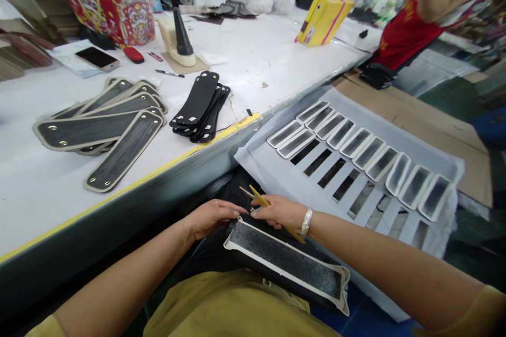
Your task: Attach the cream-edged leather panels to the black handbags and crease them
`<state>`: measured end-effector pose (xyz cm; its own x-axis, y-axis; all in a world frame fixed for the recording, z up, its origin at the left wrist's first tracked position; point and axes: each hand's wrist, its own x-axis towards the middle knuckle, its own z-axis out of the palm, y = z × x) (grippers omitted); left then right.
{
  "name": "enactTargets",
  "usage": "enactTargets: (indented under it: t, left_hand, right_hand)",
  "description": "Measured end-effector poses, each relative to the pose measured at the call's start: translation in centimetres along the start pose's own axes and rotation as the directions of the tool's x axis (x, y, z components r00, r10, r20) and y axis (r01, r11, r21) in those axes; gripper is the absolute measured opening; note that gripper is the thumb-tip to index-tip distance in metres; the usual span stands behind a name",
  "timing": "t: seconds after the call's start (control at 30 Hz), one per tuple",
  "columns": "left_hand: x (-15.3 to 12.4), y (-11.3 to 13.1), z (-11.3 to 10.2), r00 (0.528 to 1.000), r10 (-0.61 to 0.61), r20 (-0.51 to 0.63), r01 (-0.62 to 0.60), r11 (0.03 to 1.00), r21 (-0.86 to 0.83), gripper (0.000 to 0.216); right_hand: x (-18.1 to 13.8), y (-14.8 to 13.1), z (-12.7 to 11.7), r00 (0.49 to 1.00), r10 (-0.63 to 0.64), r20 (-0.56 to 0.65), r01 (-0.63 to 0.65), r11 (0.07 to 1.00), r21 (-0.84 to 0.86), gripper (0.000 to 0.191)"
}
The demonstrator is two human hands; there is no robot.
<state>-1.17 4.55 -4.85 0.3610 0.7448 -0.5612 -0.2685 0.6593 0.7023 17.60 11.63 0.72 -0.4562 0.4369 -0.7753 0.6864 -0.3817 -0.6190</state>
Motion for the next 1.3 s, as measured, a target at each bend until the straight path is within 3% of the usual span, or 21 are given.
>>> enactTargets:
  t: [0.2, 0.4, 0.7, 1.3]
  left_hand:
    - [0.3, 0.4, -0.6, 0.997, -0.056, 0.05, 0.057, 0.998, -0.014, 0.031]
    - [0.5, 0.1, -1.2, 0.989, -0.09, 0.12, 0.1, 0.992, -0.077, 0.039]
    - [0.1, 0.5, -0.8, 0.989, -0.114, 0.097, 0.123, 0.988, -0.094, 0.04]
    - [0.0, 0.5, -0.8, 0.987, -0.146, 0.07, 0.152, 0.985, -0.077, 0.036]
  right_hand:
    - [1.5, -0.5, 0.6, 0.999, 0.033, -0.044, -0.04, 0.982, -0.184, 0.035]
    - [2.2, -0.7, 0.9, 0.998, 0.06, -0.037, -0.067, 0.964, -0.258, 0.032]
    - [2.2, -1.0, 1.2, 0.994, 0.091, -0.066, -0.105, 0.96, -0.261, 0.032]
    - [2.3, -1.2, 0.9, 0.993, 0.119, 0.012, -0.112, 0.961, -0.251, 0.036]
